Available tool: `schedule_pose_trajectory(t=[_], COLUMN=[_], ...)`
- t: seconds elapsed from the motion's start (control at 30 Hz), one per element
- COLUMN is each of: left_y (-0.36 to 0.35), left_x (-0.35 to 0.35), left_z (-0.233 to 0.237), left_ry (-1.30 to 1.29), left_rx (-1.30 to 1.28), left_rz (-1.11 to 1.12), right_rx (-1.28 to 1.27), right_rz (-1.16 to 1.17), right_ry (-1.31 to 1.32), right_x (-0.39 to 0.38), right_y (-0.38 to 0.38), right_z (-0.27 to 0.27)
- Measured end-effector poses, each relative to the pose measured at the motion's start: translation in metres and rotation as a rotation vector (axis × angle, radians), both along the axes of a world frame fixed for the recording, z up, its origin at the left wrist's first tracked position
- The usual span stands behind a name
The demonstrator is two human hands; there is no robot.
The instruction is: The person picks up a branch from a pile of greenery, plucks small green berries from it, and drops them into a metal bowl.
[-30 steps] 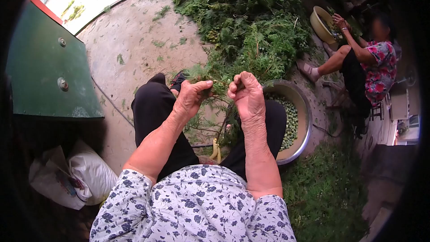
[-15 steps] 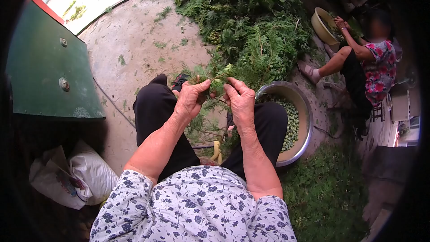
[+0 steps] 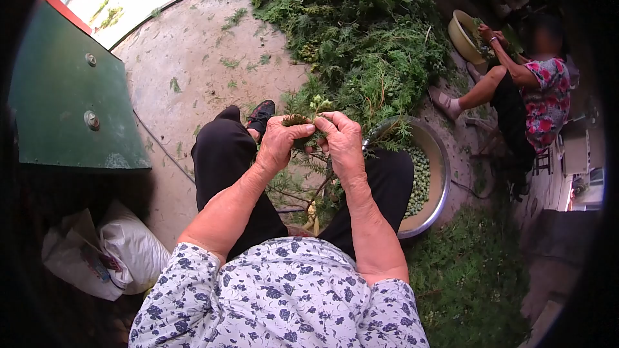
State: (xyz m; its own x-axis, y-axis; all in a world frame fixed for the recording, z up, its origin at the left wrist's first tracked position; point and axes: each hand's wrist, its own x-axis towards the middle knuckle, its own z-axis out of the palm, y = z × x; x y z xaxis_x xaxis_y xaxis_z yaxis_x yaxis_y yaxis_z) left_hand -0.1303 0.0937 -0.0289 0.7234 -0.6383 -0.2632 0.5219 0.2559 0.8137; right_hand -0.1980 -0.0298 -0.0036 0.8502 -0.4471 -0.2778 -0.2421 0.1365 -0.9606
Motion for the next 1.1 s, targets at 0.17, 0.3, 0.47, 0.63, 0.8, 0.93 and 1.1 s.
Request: schedule_pose_trajectory(t=[0.17,0.3,0.47,0.63,0.8,0.93,1.1], left_y=[0.001,0.002,0.003,0.001,-0.003,-0.004,-0.006], left_x=[0.003,0.003,0.004,0.006,0.004,0.002,0.000], left_z=[0.001,0.001,-0.002,0.002,-0.006,-0.007,-0.009], left_ry=[0.173,0.280,0.341,0.413,0.399,0.355,0.260], left_rx=[-0.083,-0.109,-0.211,-0.230,-0.192,-0.224,-0.187], left_rz=[0.020,0.017,-0.023,0.038,0.127,0.213,0.249], right_rx=[0.553,0.674,0.815,0.805,0.564,0.339,0.079], right_rz=[-0.002,0.024,0.093,0.045,0.108,0.124,0.091], right_ry=[-0.110,-0.094,-0.141,-0.200,-0.116,-0.121,-0.142], right_x=[0.002,0.001,-0.003,-0.001,0.000,0.002,-0.001], right_y=[-0.008,-0.009,-0.016,-0.012,-0.010,-0.005,0.006], right_z=[-0.020,-0.018,-0.017,-0.009,-0.001,0.000,0.008])
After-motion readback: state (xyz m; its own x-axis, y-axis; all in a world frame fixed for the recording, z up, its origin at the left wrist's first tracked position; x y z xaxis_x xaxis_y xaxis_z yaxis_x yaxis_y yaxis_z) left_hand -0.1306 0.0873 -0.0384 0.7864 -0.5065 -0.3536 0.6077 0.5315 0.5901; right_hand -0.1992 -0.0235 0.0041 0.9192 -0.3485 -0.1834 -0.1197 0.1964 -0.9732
